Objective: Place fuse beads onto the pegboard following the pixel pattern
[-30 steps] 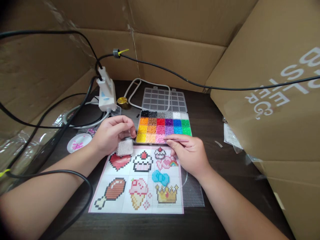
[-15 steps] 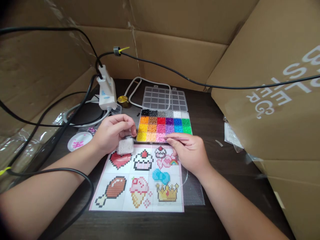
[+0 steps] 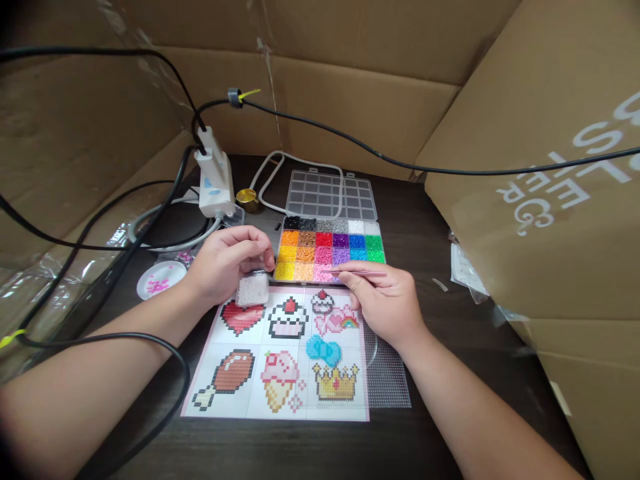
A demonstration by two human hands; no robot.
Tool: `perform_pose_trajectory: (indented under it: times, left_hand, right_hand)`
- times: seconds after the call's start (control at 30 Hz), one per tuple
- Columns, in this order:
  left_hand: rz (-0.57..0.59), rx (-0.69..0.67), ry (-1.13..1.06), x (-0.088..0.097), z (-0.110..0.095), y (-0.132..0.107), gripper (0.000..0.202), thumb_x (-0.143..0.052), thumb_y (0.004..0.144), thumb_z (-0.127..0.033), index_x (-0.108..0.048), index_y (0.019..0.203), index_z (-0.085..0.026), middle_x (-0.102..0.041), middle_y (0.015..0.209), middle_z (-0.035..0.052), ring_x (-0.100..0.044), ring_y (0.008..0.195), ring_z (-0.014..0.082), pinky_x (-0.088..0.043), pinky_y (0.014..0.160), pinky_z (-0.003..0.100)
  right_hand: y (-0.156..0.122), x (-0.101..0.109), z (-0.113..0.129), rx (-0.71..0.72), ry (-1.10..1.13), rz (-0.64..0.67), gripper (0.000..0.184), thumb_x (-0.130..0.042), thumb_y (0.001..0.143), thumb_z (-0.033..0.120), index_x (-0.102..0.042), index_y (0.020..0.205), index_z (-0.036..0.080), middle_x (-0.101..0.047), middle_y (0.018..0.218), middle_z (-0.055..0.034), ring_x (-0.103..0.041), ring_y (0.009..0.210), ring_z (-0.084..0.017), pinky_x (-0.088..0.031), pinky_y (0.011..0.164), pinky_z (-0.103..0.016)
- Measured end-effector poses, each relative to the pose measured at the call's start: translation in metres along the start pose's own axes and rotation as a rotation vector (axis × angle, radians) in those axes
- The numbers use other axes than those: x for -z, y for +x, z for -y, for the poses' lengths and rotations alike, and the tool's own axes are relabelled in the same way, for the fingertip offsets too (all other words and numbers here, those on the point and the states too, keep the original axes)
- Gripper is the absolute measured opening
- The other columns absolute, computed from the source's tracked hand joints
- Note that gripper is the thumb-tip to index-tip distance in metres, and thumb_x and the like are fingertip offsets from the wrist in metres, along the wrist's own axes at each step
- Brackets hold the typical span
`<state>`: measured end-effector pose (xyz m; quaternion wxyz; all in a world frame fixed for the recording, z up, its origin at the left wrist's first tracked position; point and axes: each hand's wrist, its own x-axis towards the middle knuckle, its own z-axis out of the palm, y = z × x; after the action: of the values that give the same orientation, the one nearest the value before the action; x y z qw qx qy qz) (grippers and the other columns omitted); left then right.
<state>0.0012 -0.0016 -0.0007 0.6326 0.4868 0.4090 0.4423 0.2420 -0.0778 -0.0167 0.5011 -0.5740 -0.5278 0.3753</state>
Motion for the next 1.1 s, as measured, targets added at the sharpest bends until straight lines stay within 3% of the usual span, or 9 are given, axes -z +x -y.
perform_pose_trajectory:
  times: [0.27, 0.53, 1.1]
  left_hand:
    - [0.009, -0.004, -0.01, 0.001, 0.002, 0.0, 0.009, -0.069, 0.075, -0.019, -0.066, 0.067, -0.017, -0.067, 0.06, 0.0006, -0.064, 0.056, 0.0111, -0.051, 0.057, 0.021]
    - [-0.015, 0.007, 0.023, 0.0, 0.0, 0.0, 0.008, -0.069, 0.074, -0.018, -0.066, 0.067, -0.017, -0.068, 0.061, 0.0007, -0.064, 0.056, 0.011, -0.05, 0.055, 0.02]
    - [-0.002, 0.014, 0.018, -0.001, 0.0, 0.0, 0.008, -0.069, 0.074, -0.019, -0.065, 0.067, -0.017, -0.067, 0.061, 0.0009, -0.064, 0.057, 0.0115, -0.05, 0.057, 0.022]
  right_hand:
    - [-0.008, 0.016, 0.006, 0.113, 0.029, 0.027, 0.011, -0.072, 0.089, 0.021, -0.082, 0.094, 0.021, -0.061, 0.051, 0.0017, -0.054, 0.046, -0.006, -0.046, 0.047, -0.016]
    - [-0.015, 0.023, -0.001, 0.027, 0.02, 0.262, 0.014, -0.073, 0.088, 0.025, -0.083, 0.093, 0.017, -0.064, 0.053, -0.0018, -0.054, 0.044, -0.008, -0.047, 0.046, -0.02]
    - [-0.012, 0.022, 0.001, 0.002, -0.01, 0.301, 0.015, -0.074, 0.085, 0.027, -0.082, 0.09, 0.015, -0.062, 0.05, -0.0013, -0.053, 0.043, -0.008, -0.045, 0.044, -0.018]
